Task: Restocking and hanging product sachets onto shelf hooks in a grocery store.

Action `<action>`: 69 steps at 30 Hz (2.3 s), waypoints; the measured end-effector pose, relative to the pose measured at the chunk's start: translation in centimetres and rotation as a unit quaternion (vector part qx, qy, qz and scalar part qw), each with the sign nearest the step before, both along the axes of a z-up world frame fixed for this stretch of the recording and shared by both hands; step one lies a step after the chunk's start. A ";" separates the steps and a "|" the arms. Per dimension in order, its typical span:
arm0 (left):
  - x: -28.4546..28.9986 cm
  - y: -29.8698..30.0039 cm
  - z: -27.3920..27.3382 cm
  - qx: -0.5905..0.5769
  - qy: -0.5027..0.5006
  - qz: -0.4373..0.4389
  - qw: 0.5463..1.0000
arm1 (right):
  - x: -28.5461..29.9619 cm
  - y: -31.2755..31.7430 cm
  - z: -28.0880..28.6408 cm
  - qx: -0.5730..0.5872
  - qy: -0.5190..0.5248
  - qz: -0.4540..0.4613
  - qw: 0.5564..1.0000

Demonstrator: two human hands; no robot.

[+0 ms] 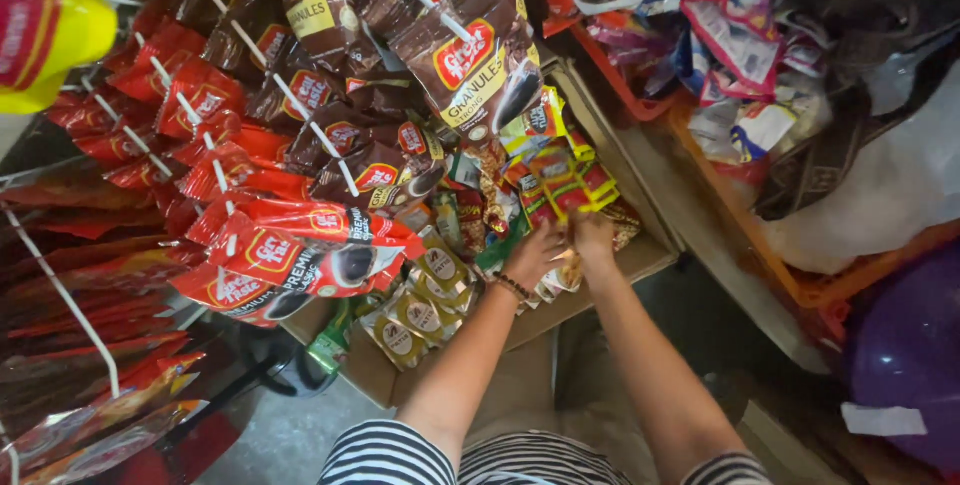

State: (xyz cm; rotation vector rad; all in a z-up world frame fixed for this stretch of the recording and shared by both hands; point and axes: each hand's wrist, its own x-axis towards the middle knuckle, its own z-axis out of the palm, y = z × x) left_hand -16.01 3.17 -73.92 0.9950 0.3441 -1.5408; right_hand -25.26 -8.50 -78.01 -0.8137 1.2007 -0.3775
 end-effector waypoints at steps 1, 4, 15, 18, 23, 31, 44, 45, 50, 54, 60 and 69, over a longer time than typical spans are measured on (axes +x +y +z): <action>-0.1 -0.1 0.0 -0.003 0.001 0.001 1.000 | -0.5 0.8 1.1 -0.003 0.001 0.001 1.000; -0.9 -0.1 -0.4 -0.001 0.067 0.055 0.996 | -2.6 3.5 3.6 0.102 0.011 -0.059 0.993; -1.0 -0.9 7.4 -0.040 -0.018 0.208 0.977 | -11.4 7.1 12.3 0.064 0.056 0.101 0.991; -1.3 -1.6 12.4 -0.028 -0.074 0.200 0.977 | -12.1 5.4 17.7 0.081 0.065 0.121 0.987; -2.0 -2.3 18.1 -0.080 -0.115 0.237 0.961 | -14.0 2.8 18.5 0.023 0.001 0.120 0.993; 0.3 -3.4 34.9 -0.158 -0.229 0.306 0.910 | -8.7 -0.7 29.9 -0.156 -0.048 0.162 0.973; 7.8 -4.1 54.3 -0.271 -0.389 0.381 0.794 | 3.2 -2.2 50.0 -0.178 -0.354 0.169 0.902; 8.4 -4.0 55.8 -0.265 -0.412 0.375 0.787 | 4.1 -2.5 50.7 -0.199 -0.356 0.176 0.896; 11.6 -4.6 61.2 -0.296 -0.488 0.394 0.720 | 7.1 -2.6 57.8 -0.268 -0.348 0.188 0.878; 12.7 -4.6 66.6 -0.300 -0.479 0.405 0.719 | 9.8 -5.7 56.5 -0.326 -0.347 0.191 0.859; 14.8 -5.7 69.5 -0.326 -0.495 0.423 0.685 | 10.6 -3.2 65.2 -0.289 -0.400 0.174 0.852; 14.4 -5.5 69.9 -0.292 -0.548 0.456 0.638 | 11.2 -4.1 63.3 -0.306 -0.411 0.185 0.838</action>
